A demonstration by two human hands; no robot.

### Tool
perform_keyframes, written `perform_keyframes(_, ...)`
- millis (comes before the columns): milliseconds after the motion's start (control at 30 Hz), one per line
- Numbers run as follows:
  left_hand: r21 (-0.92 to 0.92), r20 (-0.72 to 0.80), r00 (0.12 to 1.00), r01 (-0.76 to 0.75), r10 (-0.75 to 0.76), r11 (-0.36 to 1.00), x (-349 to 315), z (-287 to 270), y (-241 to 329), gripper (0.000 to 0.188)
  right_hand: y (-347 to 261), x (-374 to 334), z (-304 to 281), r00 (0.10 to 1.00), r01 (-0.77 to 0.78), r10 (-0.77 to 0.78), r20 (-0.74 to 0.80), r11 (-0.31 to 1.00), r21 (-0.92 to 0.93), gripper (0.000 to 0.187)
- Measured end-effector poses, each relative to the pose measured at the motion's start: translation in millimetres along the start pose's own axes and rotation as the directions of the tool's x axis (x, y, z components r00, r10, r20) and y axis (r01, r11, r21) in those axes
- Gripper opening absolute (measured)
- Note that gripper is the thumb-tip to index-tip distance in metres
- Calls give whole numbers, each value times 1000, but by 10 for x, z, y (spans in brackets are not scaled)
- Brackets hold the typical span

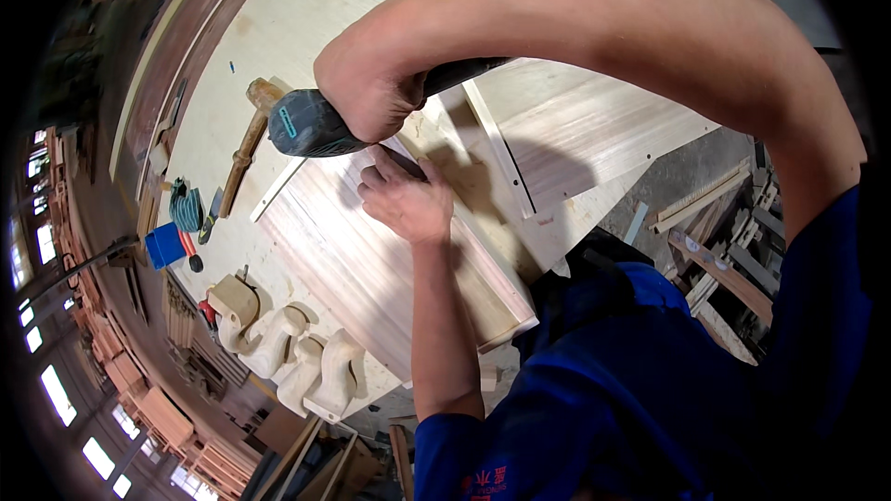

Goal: The person aligns wooden panels, selects metal hardware from a box, uses a power drill to attach the hardware to the wood, and slides the finished drawers into a large cabinet structure.

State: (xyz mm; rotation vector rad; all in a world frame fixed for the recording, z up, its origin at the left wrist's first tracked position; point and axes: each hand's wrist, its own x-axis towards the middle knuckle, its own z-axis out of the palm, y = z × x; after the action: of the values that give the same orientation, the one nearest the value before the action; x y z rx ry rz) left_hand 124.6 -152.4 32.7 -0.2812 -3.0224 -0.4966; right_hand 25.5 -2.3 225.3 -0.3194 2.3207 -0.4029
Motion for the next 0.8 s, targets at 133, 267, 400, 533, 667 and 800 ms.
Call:
perform_keyframes(133,-3,-9,1000,-4,4,1000,9,-6,-10,71,-29,-80,-39,999,-13,14,-41,1000,21,26)
perform_keyframes(267,9,7,1000,-11,11,1000,9,11,-39,73,-58,-57,-36,999,4,-5,-52,1000,-19,24)
perform_keyframes(400,26,-60,997,-44,46,999,5,21,-34,68,-69,-39,-13,999,-1,0,-42,1000,-21,22)
perform_keyframes(533,26,-53,998,-45,46,999,10,-9,-6,66,-5,117,70,999,30,-30,-10,998,-51,22)
perform_keyframes(667,17,-90,993,-73,74,997,4,-22,-12,63,15,230,125,995,94,-96,-7,983,-156,23)
perform_keyframes(800,-51,-104,993,-60,55,997,29,-13,-55,50,11,122,33,992,94,-104,-70,987,-133,25)
